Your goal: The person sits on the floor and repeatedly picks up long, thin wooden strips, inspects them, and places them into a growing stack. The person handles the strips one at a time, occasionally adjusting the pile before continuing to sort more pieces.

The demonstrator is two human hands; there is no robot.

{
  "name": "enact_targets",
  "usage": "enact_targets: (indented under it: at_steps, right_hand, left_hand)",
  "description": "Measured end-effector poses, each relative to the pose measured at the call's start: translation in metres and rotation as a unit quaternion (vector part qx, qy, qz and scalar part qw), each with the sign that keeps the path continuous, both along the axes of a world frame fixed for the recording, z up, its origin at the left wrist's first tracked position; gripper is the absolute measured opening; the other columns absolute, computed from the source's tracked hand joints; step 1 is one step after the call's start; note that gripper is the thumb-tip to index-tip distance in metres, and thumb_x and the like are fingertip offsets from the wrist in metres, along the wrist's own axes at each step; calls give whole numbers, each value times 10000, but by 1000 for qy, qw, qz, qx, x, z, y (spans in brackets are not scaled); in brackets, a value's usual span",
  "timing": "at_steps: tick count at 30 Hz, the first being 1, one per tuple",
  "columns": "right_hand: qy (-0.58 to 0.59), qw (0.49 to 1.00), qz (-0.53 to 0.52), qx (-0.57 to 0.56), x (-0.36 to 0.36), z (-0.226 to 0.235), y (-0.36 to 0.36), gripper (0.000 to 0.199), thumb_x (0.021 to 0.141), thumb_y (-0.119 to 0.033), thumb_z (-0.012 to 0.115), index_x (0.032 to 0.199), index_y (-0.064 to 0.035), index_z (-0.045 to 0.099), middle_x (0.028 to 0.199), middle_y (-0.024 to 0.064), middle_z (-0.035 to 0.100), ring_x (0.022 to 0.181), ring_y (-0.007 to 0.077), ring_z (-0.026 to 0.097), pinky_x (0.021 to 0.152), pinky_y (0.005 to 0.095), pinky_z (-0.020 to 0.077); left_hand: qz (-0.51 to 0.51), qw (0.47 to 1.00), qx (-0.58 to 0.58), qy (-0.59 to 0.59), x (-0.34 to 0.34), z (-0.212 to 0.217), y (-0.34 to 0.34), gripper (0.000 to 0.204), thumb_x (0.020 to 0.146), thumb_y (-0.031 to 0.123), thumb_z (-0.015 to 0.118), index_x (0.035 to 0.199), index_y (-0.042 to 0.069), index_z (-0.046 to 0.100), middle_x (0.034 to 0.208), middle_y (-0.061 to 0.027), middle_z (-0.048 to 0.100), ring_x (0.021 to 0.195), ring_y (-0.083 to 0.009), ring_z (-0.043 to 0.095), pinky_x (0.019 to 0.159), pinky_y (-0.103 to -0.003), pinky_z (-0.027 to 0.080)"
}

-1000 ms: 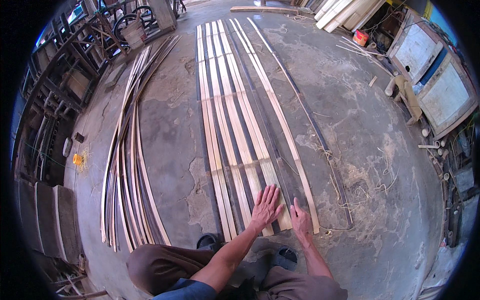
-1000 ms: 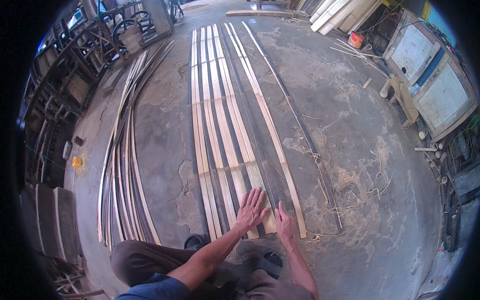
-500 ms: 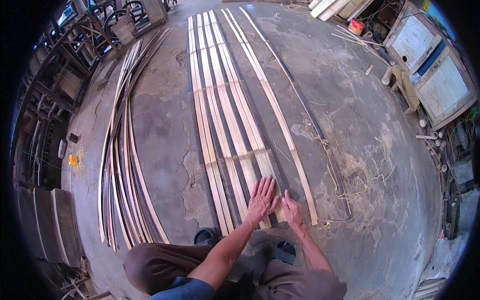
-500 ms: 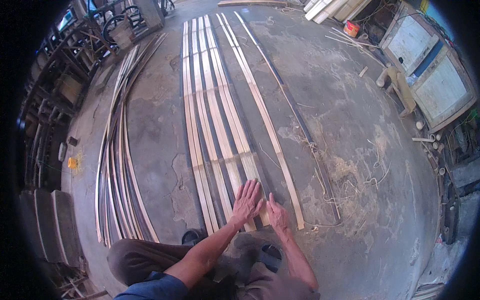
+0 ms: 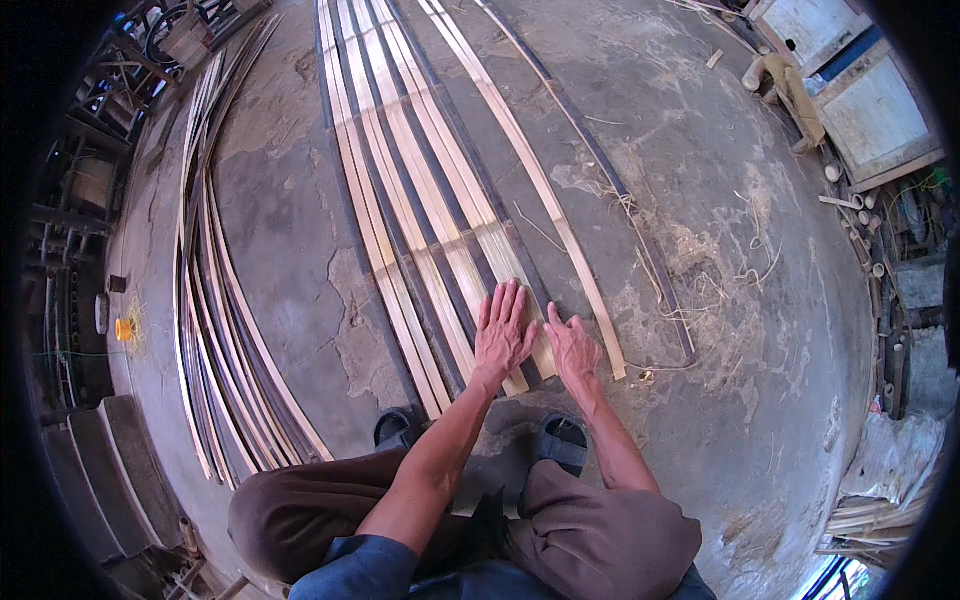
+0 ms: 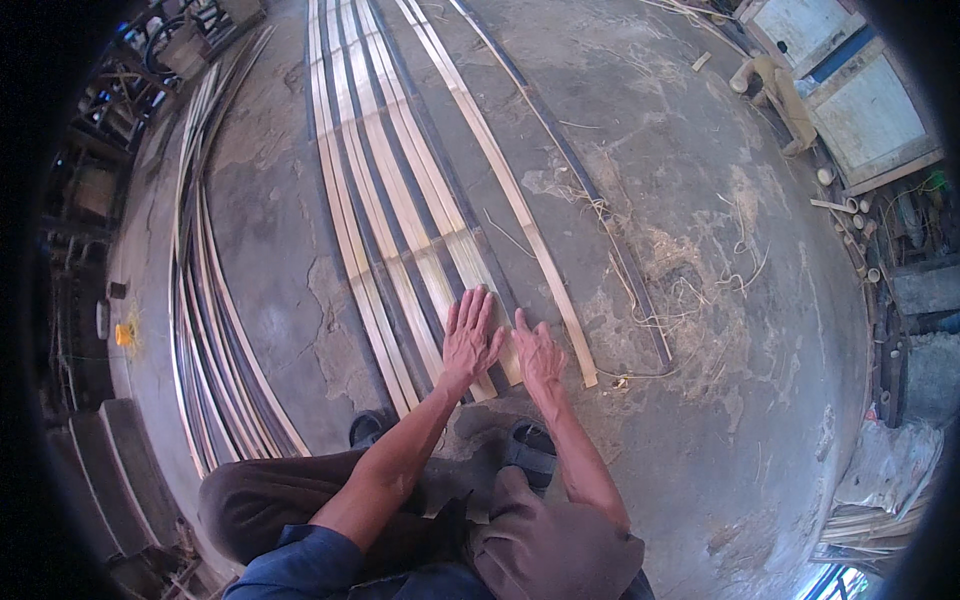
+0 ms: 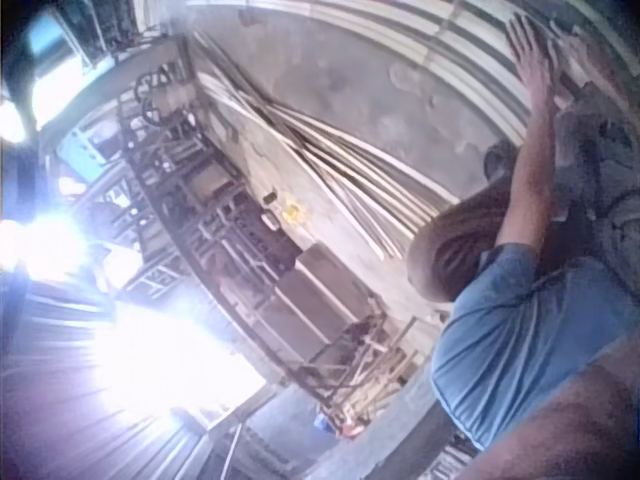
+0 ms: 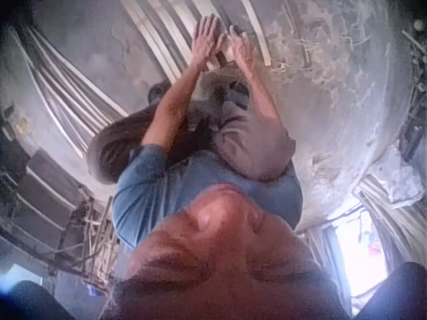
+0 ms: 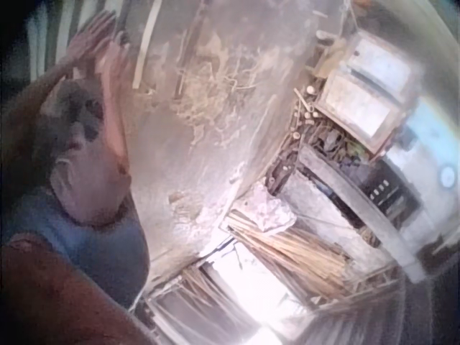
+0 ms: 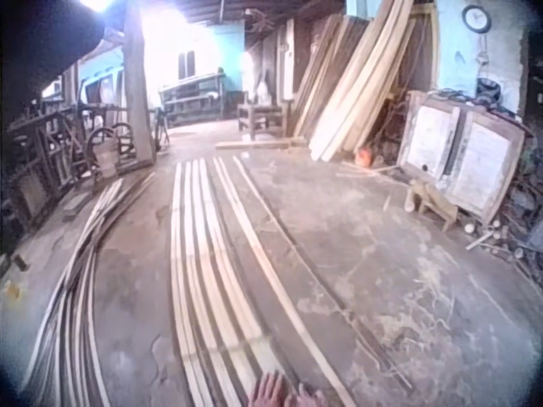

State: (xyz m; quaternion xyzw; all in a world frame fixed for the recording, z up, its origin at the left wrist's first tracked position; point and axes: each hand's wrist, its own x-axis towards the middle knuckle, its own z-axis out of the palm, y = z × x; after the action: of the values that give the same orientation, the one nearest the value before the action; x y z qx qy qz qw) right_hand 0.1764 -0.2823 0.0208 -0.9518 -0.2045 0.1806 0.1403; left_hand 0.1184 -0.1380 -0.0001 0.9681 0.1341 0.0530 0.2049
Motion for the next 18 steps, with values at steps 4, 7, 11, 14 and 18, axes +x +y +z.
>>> enact_targets:
  at_steps: [4,7,11,14,18]
  right_hand:
    - [8,1000,9,-9,7,3,1,485,964,-400,548,1432,-331,444,937,141,589,838,368,651,686,515,517]
    - [-23,999,46,-1,16,4,-2,483,957,-376,563,1422,-295,464,930,165,608,820,385,653,695,510,523]
    - [33,993,65,95,36,-2,-20,462,946,-333,579,1399,-274,511,911,188,666,808,378,662,726,473,527]
    - [112,985,40,125,45,-4,-21,451,931,-317,605,1376,-285,538,938,180,693,858,377,668,762,455,530]
    - [125,980,4,156,47,-8,-22,421,917,-293,636,1328,-214,586,957,177,708,909,377,676,786,460,532]
  left_hand:
    - [-5,1000,-3,-10,-1,5,0,686,939,391,518,1527,124,288,1604,-85,230,1494,-254,172,1216,-428,116]
    - [-11,1000,18,-9,-2,7,2,662,933,370,540,1521,168,313,1596,-96,244,1488,-272,187,1211,-442,133]
    - [-19,999,13,-23,1,8,-2,626,935,344,548,1511,207,345,1588,-115,257,1471,-319,223,1197,-476,163]
    - [-9,1000,20,-8,1,2,-2,603,957,277,513,1522,194,320,1585,-110,272,1466,-298,246,1195,-468,173]
    - [27,994,-69,-81,1,-10,3,551,949,118,499,1486,153,381,1520,-131,387,1421,-285,347,1177,-424,242]
